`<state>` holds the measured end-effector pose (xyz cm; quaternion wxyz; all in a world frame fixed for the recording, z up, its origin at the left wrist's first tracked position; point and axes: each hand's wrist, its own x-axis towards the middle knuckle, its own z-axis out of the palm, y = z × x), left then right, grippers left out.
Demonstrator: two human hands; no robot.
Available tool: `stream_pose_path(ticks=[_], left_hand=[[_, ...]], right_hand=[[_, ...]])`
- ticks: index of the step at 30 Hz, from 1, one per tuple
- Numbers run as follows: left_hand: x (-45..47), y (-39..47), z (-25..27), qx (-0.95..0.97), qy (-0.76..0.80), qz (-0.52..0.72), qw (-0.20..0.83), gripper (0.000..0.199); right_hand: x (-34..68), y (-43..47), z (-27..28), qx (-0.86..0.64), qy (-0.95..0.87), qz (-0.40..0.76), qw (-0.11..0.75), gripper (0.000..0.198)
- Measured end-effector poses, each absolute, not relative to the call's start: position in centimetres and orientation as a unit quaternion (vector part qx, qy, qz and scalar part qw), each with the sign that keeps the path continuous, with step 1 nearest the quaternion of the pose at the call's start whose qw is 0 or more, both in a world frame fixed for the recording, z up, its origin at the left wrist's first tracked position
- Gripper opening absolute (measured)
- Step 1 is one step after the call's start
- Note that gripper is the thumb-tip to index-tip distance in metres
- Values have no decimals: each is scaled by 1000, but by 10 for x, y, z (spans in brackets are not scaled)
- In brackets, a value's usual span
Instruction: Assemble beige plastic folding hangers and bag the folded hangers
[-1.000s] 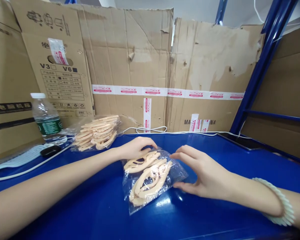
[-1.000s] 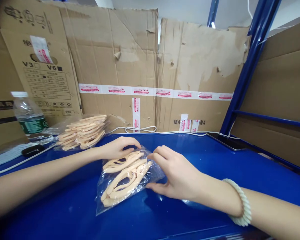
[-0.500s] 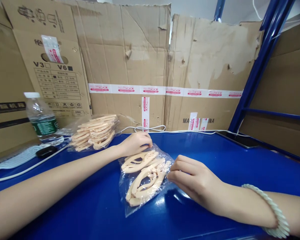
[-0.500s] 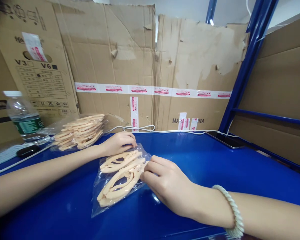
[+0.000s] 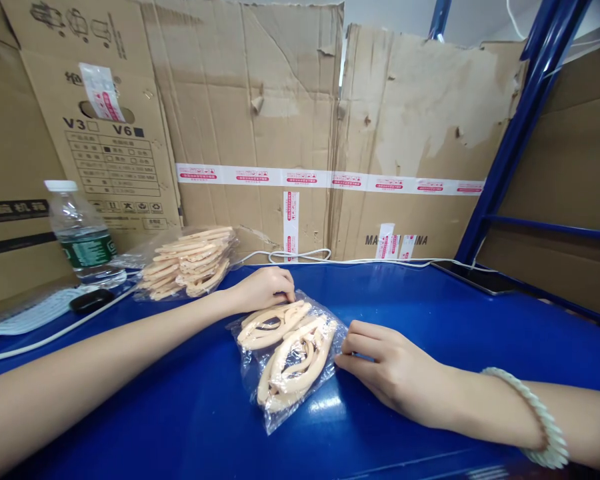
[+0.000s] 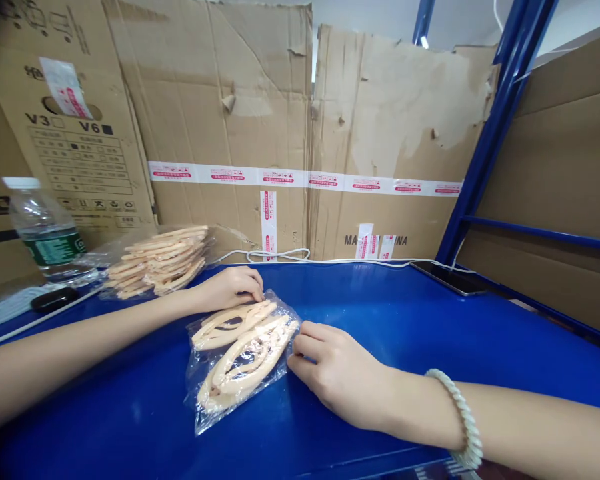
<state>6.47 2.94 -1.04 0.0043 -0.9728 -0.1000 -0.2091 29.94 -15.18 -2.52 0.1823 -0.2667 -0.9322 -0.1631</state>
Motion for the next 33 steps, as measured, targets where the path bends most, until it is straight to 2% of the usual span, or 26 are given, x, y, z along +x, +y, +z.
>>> stream_pose_path(ticks=[6, 13, 15, 18, 20, 22, 30, 33], left_hand=[[56, 29, -15, -972, -99, -210, -25, 23], [40, 24, -20, -974, -76, -210, -37, 43], [35, 19, -20, -974, -80, -208, -34, 48], [27, 8, -20, -975, -94, -197, -30, 53], [25, -2, -19, -975, -107, -190, -35, 52], [24, -13, -16, -973, -127, -186, -43, 48], [38, -52, -6, -962, -190, -170, -97, 31], [46, -67, -6, -964, -208, -152, -60, 56]], right_hand=[[297, -153, -19, -303, -937, -83, 156, 31], [310, -158, -4, -381, -914, 12, 139, 53], [316, -154, 1, -396, -910, 9, 124, 49], [325, -142, 6, -410, -906, -6, 107, 29], [333, -132, 9, -415, -905, -6, 98, 19], [341, -123, 12, -413, -907, -2, 86, 17], [369, -108, 34, -426, -904, -26, -9, 32], [370, -112, 37, -435, -900, -16, -21, 51]])
